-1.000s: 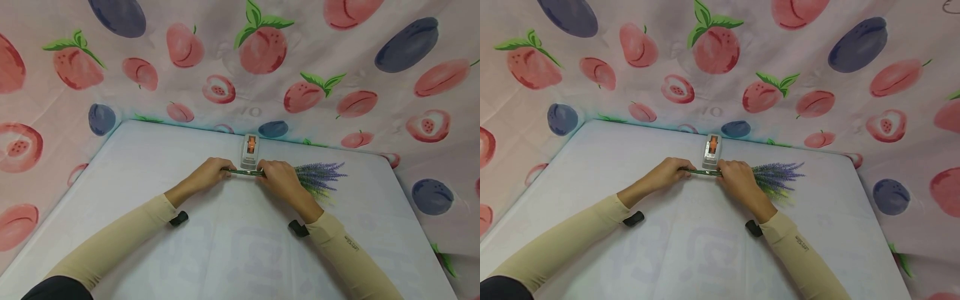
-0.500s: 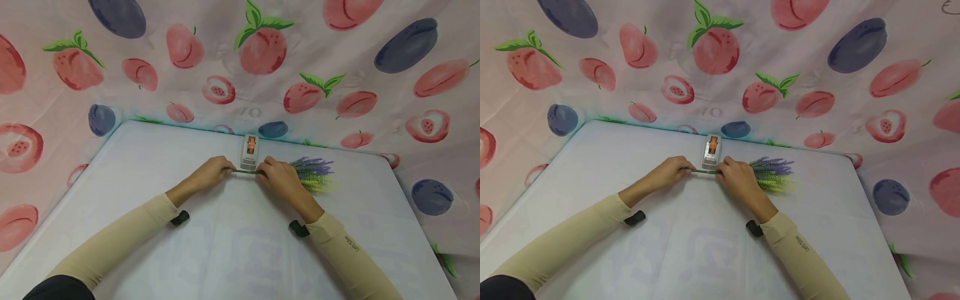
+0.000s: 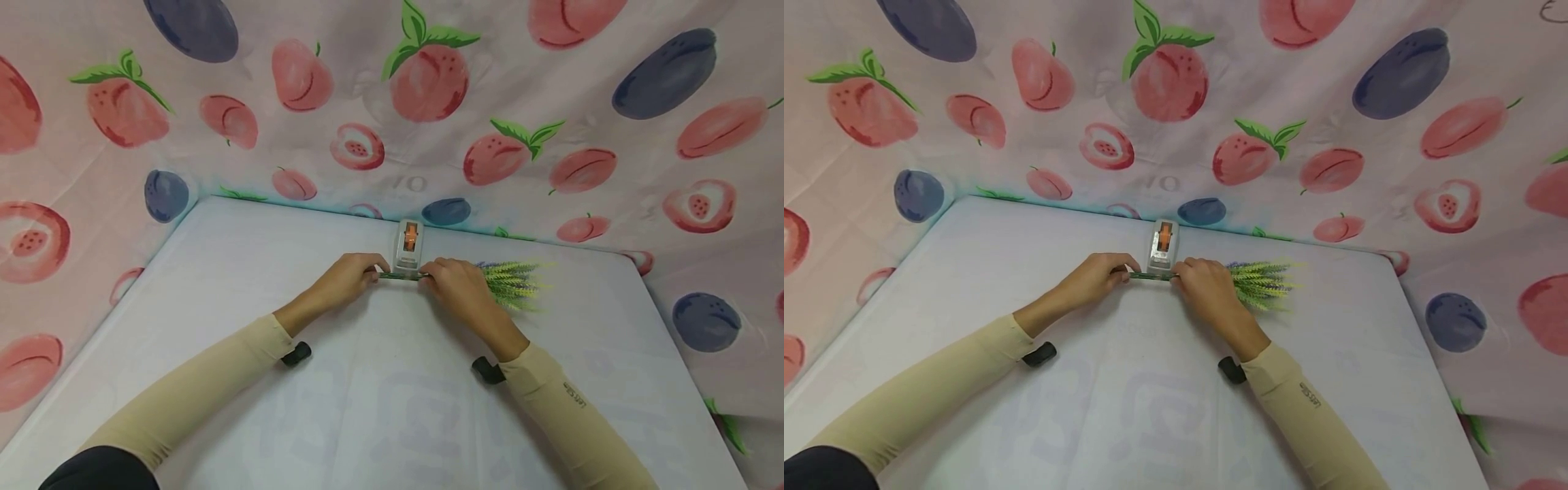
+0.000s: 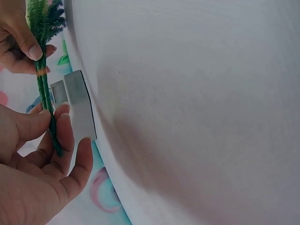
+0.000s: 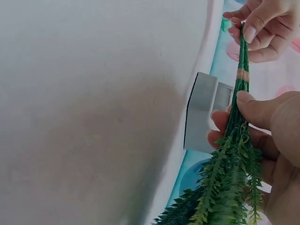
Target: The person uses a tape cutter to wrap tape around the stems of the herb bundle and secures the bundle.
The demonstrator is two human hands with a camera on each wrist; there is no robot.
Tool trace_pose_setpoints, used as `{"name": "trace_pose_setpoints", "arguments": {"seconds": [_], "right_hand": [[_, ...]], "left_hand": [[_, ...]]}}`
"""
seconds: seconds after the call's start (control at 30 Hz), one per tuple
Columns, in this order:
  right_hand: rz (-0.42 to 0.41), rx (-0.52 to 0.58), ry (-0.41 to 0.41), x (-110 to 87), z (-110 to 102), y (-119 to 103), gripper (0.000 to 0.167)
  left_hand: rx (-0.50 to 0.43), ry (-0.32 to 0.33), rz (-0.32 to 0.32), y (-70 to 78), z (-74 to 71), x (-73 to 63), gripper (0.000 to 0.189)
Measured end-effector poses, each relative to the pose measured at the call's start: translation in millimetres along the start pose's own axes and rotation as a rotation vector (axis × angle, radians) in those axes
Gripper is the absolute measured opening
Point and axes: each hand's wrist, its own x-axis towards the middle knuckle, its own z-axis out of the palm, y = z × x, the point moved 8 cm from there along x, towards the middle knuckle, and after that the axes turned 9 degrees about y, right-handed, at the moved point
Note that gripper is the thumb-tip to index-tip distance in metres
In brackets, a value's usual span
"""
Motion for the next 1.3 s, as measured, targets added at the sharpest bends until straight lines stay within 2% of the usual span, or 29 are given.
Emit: {"name": "trace_pose_setpoints", "arguments": {"seconds": [0.13, 0.33, 0.5, 0.73, 0.9, 1.13, 1.3], "right_hand": [[0.008, 0.019, -0.004, 1.9, 0.2, 0.9, 0.015], [0.006, 0.026, -0.017, 3.5, 2.3, 1.3, 0.013], [0.015, 0.023, -0.054, 5.7, 6.3, 2.5, 0.016], [0.075, 0.027, -0.11, 7.9, 12.9, 7.5, 0.021], [0.099, 0.016, -0.115, 8.9, 12.2, 9.3, 0.016], [0.062, -0.016, -0.097, 7.3, 9.5, 6.6, 0.016], [0.044, -0.028, -0.087, 6.0, 9.5, 6.4, 0.018]], "left_hand": [[0.002, 0.005, -0.012, -1.6, 0.4, 0.8, 0.023], [0.034, 0.021, 0.004, -2.6, 0.4, 2.9, 0.023], [0.029, 0.022, 0.001, -4.4, 0.7, 4.9, 0.021], [0.032, 0.009, 0.001, -5.7, 2.8, 6.5, 0.022], [0.047, 0.008, -0.008, -5.3, 2.5, 6.9, 0.022], [0.058, -0.004, -0.003, -3.3, 2.7, 7.1, 0.024], [0.068, 0.005, 0.032, -1.3, 1.7, 7.8, 0.025]]}}
